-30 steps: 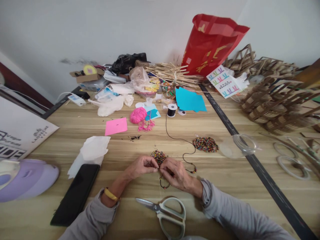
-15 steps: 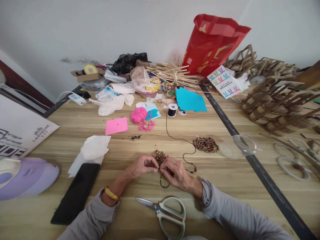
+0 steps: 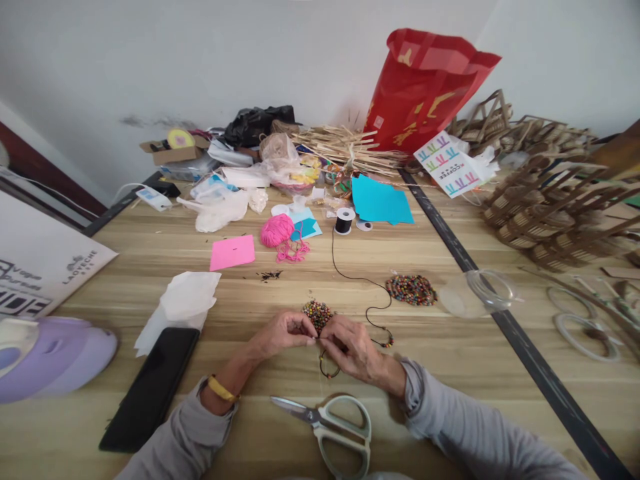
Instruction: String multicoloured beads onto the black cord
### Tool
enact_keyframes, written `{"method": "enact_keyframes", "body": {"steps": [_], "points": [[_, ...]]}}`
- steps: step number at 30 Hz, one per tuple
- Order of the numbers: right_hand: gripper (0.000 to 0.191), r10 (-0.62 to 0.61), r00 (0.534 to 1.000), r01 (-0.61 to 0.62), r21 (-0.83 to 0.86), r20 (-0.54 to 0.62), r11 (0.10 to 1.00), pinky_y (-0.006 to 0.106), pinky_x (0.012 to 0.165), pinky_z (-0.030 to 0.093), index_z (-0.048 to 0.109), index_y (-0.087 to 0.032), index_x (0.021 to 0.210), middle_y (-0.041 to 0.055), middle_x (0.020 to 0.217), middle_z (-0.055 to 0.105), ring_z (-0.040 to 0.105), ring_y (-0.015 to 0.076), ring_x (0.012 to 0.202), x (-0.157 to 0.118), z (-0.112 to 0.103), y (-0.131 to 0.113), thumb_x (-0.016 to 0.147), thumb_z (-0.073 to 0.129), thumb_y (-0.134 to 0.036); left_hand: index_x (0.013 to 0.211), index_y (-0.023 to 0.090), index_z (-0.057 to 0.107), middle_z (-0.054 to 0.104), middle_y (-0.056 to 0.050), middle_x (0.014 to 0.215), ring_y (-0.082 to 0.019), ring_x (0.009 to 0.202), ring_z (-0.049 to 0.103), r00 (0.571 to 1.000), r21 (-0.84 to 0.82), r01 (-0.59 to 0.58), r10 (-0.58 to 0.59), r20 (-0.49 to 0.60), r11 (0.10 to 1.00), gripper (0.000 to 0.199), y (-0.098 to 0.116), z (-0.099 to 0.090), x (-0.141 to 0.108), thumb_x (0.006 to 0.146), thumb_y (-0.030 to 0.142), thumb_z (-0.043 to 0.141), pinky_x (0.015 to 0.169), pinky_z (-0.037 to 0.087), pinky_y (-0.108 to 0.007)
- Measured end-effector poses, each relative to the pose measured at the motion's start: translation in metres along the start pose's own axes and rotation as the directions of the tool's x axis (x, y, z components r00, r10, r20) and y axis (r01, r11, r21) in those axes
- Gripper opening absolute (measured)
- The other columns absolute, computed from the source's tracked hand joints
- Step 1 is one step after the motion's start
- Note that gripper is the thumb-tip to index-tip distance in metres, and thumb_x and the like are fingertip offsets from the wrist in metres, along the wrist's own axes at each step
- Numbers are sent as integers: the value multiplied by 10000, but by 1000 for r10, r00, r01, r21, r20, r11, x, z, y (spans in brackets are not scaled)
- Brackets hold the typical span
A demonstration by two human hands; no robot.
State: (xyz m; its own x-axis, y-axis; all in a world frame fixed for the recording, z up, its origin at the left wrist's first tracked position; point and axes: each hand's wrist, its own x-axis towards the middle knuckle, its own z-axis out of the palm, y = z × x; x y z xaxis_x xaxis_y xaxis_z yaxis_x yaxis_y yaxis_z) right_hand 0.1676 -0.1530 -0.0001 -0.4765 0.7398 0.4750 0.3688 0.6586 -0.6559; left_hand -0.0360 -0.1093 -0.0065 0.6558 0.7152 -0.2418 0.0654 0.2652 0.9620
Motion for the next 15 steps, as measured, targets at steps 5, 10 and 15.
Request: {"method": "enact_keyframes", "body": {"steps": [5,10,15], "points": [[95,-5,1000,5,-8,-1,1000,271,580,440,537,-206,855,32,757,585,543,156,670,0,0,0,913,474,-165,732,107,668,638,-2,658,-98,622,537,1000,11,-3,3,4,1000,249,1,0,0,623,285,805,632,403,-215],[104,6,1000,-6,6,6,1000,276,586,441,539,-205,853,40,759,591,546,160,677,0,0,0,911,470,-153,733,107,667,639,-4,667,-101,629,539,1000,14,2,-2,9,1000,241,1,0,0,630,280,799,641,404,-218],[102,-15,1000,15,3,-14,1000,266,586,436,542,-195,847,34,750,587,542,154,673,-1,1,1,910,471,-157,730,110,666,639,-6,663,-104,630,538,1000,25,0,0,8,1000,251,2,0,0,630,297,799,641,406,-219]]}}
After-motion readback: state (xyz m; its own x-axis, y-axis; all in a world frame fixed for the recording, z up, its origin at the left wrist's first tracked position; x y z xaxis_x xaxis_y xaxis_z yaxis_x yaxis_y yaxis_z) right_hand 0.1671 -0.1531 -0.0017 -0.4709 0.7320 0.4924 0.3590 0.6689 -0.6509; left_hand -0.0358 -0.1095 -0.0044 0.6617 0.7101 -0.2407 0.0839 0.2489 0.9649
